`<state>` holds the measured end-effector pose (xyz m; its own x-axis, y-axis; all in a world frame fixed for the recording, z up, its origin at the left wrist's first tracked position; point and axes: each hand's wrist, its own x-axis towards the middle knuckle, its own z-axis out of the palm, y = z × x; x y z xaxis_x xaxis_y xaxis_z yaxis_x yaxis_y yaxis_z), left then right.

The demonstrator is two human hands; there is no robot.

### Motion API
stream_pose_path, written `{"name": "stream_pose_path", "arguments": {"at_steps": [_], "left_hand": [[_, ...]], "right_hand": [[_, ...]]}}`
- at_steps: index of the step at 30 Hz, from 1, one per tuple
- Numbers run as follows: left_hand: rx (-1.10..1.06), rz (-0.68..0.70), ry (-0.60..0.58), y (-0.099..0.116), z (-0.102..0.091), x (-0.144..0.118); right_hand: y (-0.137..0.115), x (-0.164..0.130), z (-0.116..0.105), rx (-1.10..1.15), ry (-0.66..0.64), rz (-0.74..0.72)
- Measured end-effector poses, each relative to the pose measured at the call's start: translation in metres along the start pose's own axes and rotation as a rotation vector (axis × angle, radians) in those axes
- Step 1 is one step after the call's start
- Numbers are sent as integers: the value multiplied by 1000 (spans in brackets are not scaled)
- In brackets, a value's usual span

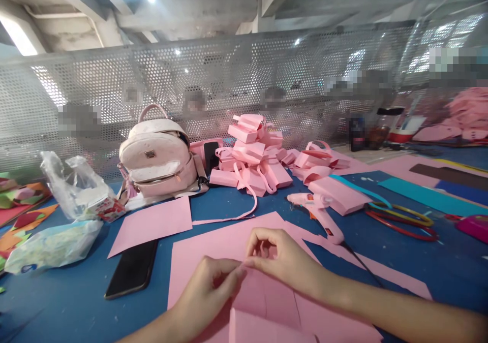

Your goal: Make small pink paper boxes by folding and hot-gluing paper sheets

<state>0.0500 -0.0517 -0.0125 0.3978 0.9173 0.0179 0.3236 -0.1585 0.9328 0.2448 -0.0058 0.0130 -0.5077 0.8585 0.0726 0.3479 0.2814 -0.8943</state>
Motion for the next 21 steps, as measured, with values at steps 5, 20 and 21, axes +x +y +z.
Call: {"name": "stream_pose_path", "arguments": {"at_steps": [5, 20, 21], "left_hand": [[34, 42, 52, -2, 0, -1], [-13, 63, -13, 1, -3, 0], [-20, 53, 1, 0, -3, 0]], "right_hand": [[5, -1, 2, -28, 8, -58], [2, -1, -2, 70, -107, -63], [4, 0, -2, 50, -100, -67]]}}
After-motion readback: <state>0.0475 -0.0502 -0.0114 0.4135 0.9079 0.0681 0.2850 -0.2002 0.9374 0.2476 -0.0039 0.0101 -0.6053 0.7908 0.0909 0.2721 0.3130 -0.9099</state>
